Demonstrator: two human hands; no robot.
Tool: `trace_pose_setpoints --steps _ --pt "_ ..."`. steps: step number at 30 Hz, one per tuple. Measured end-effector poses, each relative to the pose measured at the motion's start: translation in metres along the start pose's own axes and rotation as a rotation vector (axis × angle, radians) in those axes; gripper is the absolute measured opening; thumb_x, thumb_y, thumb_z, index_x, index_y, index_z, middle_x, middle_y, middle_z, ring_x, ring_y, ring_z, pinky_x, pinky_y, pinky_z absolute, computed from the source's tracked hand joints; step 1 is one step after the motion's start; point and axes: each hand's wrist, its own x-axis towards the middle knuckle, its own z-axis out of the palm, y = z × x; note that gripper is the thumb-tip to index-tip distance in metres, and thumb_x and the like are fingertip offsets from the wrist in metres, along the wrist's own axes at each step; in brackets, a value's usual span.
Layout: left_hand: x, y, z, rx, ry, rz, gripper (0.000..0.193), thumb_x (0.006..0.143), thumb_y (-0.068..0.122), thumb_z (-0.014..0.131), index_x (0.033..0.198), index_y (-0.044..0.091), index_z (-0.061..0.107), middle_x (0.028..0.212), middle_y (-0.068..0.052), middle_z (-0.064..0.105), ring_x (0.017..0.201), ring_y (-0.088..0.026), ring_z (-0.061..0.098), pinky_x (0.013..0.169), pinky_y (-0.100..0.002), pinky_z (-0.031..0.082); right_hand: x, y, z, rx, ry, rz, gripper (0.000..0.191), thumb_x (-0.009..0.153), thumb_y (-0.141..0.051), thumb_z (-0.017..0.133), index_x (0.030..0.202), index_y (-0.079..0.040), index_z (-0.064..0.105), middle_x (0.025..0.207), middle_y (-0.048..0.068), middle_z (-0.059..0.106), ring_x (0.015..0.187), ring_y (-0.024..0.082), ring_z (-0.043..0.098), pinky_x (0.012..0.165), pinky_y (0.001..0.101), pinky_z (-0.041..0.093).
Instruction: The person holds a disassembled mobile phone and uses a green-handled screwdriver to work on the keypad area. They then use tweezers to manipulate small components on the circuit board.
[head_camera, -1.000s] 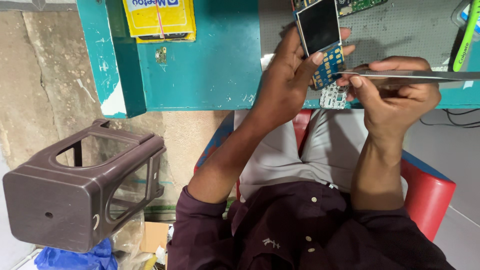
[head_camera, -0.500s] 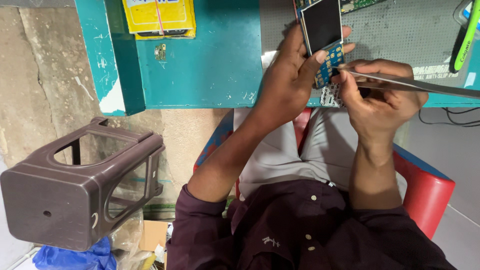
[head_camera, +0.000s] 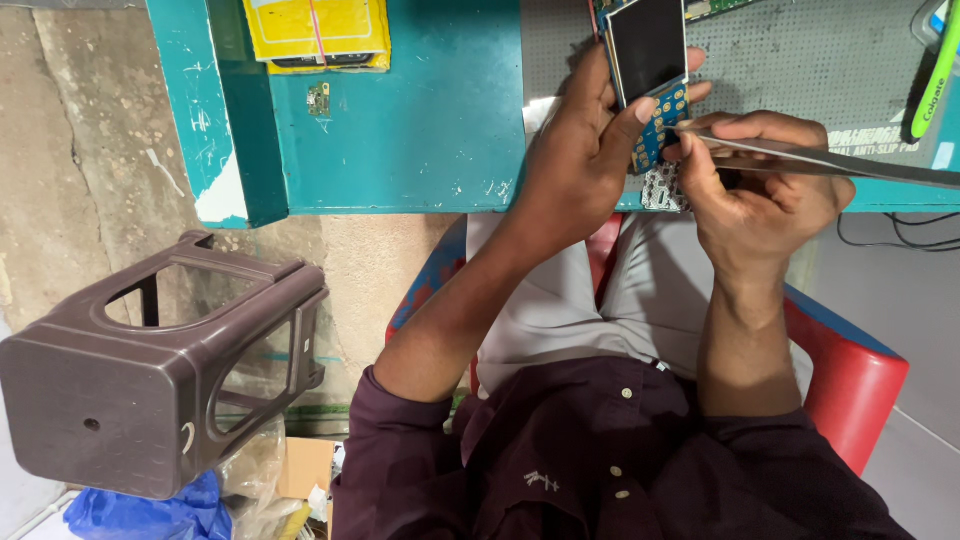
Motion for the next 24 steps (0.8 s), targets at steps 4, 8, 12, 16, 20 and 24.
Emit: trace_pose_setpoints --steps 4,8,12,16,20,24 --pt "-0.0001 0.0006 -0.0001 0.019 0.004 -0.007 0.040 0.121 0.012 0.042 0.156 0.001 0.025 0.151 -0.020 0.052 0.139 -0.030 0.060 0.111 -0.037 0.063 -0.0005 0.0003 0.0000 -0.038 0.003 -0.005 0.025 0.105 0.014 0.082 0.117 0.008 0.060 0.101 0.020 0.075 0.088 0.022 0.078 0.077 0.0241 0.063" --pt "-0.0007 -0.0001 -0.0009 0.031 0.002 0.003 0.041 0.122 0.013 0.042 0.157 0.002 0.024 0.152 -0.020 0.052 0.139 -0.030 0.061 0.111 -0.037 0.063 -0.0010 0.0000 0.0001 -0.014 0.003 0.037 0.025 0.107 0.014 0.082 0.118 0.008 0.061 0.099 0.019 0.076 0.088 0.021 0.077 0.078 0.0236 0.063" --pt "-0.0011 -0.0018 -0.0007 0.031 0.000 0.024 0.040 0.123 0.013 0.042 0.157 0.002 0.025 0.152 -0.019 0.053 0.136 -0.029 0.059 0.114 -0.036 0.060 0.0000 -0.0024 -0.0001 -0.014 -0.004 0.058 0.022 0.104 0.015 0.080 0.114 0.009 0.062 0.099 0.019 0.075 0.088 0.020 0.077 0.078 0.0237 0.063" --pt "-0.0010 -0.0024 -0.0011 0.038 0.001 0.021 0.040 0.122 0.014 0.042 0.156 0.001 0.026 0.151 -0.019 0.053 0.138 -0.029 0.061 0.112 -0.037 0.061 0.0036 -0.0038 -0.0006 -0.092 0.001 0.048 0.022 0.100 0.015 0.082 0.109 0.010 0.063 0.090 0.019 0.073 0.078 0.021 0.075 0.068 0.0235 0.059" --pt "-0.0008 -0.0022 -0.0014 0.043 -0.001 0.026 0.039 0.123 0.014 0.042 0.156 0.001 0.026 0.151 -0.020 0.054 0.135 -0.029 0.060 0.114 -0.037 0.060 0.0065 -0.0025 -0.0016 -0.055 -0.027 0.003 0.021 0.103 0.015 0.081 0.113 0.009 0.063 0.092 0.018 0.074 0.081 0.021 0.076 0.067 0.0232 0.060" --pt "-0.0014 -0.0016 -0.0015 0.080 -0.001 0.025 0.040 0.123 0.014 0.042 0.157 0.002 0.026 0.151 -0.020 0.054 0.137 -0.029 0.062 0.114 -0.037 0.061 0.0043 -0.0006 -0.0019 -0.011 -0.037 -0.005 0.021 0.106 0.015 0.080 0.117 0.009 0.063 0.095 0.018 0.074 0.082 0.020 0.077 0.070 0.0239 0.062"
